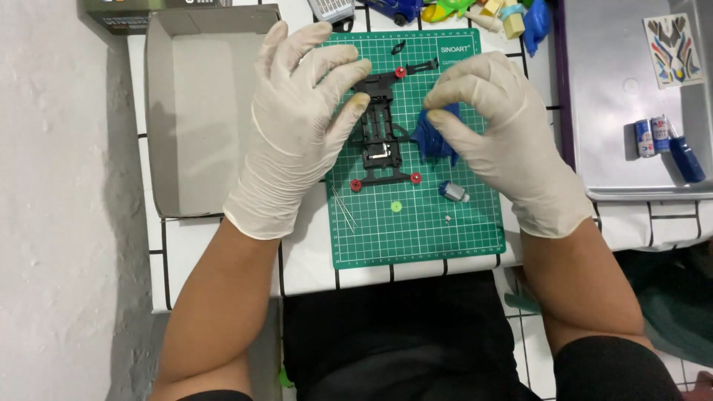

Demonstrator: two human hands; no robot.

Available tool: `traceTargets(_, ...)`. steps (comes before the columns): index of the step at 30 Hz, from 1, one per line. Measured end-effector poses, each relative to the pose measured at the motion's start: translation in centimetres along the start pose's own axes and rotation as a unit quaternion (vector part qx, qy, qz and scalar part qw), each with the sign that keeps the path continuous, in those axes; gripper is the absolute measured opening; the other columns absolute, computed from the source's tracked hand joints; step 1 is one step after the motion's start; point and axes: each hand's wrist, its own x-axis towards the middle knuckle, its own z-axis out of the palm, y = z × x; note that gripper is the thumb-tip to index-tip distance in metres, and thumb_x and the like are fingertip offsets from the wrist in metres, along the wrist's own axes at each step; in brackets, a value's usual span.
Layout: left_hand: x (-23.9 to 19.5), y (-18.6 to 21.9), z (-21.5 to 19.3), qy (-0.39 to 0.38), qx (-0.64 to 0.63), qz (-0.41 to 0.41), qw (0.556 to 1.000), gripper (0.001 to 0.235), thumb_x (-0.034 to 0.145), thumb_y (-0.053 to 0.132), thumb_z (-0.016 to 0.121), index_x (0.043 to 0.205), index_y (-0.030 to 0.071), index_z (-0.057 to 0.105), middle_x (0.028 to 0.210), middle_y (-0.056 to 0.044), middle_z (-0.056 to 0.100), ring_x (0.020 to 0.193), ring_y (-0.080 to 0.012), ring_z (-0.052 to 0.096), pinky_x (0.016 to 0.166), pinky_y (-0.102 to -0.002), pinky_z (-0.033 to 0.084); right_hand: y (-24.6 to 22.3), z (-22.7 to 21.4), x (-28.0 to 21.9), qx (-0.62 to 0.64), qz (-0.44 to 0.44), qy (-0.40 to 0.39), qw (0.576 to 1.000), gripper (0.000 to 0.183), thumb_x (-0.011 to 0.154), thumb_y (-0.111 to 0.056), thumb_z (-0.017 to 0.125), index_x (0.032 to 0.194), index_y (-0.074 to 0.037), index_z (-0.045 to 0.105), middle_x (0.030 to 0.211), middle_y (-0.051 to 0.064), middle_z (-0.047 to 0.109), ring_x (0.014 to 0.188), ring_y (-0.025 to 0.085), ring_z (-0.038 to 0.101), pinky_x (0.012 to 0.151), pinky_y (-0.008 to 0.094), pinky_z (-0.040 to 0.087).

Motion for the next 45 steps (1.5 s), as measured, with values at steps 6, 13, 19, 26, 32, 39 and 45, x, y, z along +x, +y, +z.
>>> traceTargets(6,0.2,0.0,0.1,0.042,-0.003,0.029,0.999,0.034,0.115,0.03,0.045,0.114,0.008,0.07,0.107,-0.006,0.075,0.119,-0.0337,0.06,0.117,-0.051,0.023,-1.8,-1.8,-6.1,-0.021,0.054,-0.149,0.987,0.014,0.09,-0.013,0.078,0.103,-0.015,0.073,0.1,0.003,0.069,0.093,0.022,0.064,0.089,0.041,0.052)
traceTargets(13,0.1,0.0,0.6,0.055,-0.015,0.055,0.997,0.038,0.115,0.031,0.047,0.11,0.005,0.074,0.107,-0.007,0.076,0.118,-0.0367,0.064,0.117,-0.052,0.023,-1.9,0.5,-10.6,-0.157,0.025,-0.131,0.979,0.019,0.092,-0.018,0.077,0.11,-0.02,0.071,0.121,0.011,0.056,0.106,0.035,0.058,0.088,0.05,0.052)
traceTargets(19,0.2,-0.2,1.1,0.08,-0.001,0.078,0.994,0.037,0.114,0.03,0.048,0.105,0.006,0.076,0.103,-0.005,0.076,0.111,-0.035,0.067,0.115,-0.05,0.026,-1.5,1.6,-10.2,-0.173,-0.001,-0.118,0.978,0.007,0.091,-0.015,0.079,0.094,-0.016,0.073,0.117,0.015,0.059,0.1,0.039,0.059,0.074,0.051,0.051)
traceTargets(26,0.7,0.8,0.5,0.067,-0.048,0.097,0.992,0.016,0.11,0.02,0.06,0.114,0.01,0.071,0.105,-0.005,0.076,0.114,-0.0334,0.066,0.117,-0.051,0.027,-3.7,0.2,-4.4,0.098,0.142,-0.057,0.983,0.01,0.094,-0.004,0.074,0.101,-0.009,0.07,0.111,0.01,0.061,0.092,0.023,0.06,0.075,0.033,0.054)
traceTargets(32,0.6,1.7,-0.3,0.041,-0.044,0.111,0.992,0.026,0.111,0.031,0.054,0.132,0.015,0.056,0.109,-0.003,0.073,0.115,-0.0309,0.067,0.114,-0.053,0.041,-1.8,0.4,2.1,0.265,0.251,-0.061,0.929,0.009,0.098,-0.012,0.07,0.104,-0.007,0.073,0.101,0.004,0.071,0.096,0.014,0.066,0.09,0.026,0.055)
traceTargets(39,-0.2,1.0,2.3,0.128,-0.074,0.069,0.987,0.023,0.1,0.034,0.065,0.107,0.015,0.076,0.098,0.0,0.071,0.105,-0.0247,0.067,0.109,-0.052,0.042,-2.3,2.5,3.8,0.36,0.319,-0.026,0.877,0.009,0.092,-0.012,0.079,0.097,-0.005,0.077,0.089,0.004,0.071,0.086,0.012,0.061,0.082,0.03,0.054)
traceTargets(45,-0.1,1.2,1.7,0.093,-0.04,0.036,0.994,0.019,0.096,0.032,0.072,0.106,0.018,0.078,0.097,0.004,0.072,0.104,-0.0209,0.067,0.109,-0.047,0.042,-0.7,4.2,2.6,0.407,0.255,0.022,0.877,0.007,0.094,-0.007,0.075,0.096,-0.001,0.077,0.09,0.009,0.072,0.09,0.015,0.068,0.083,0.031,0.057)
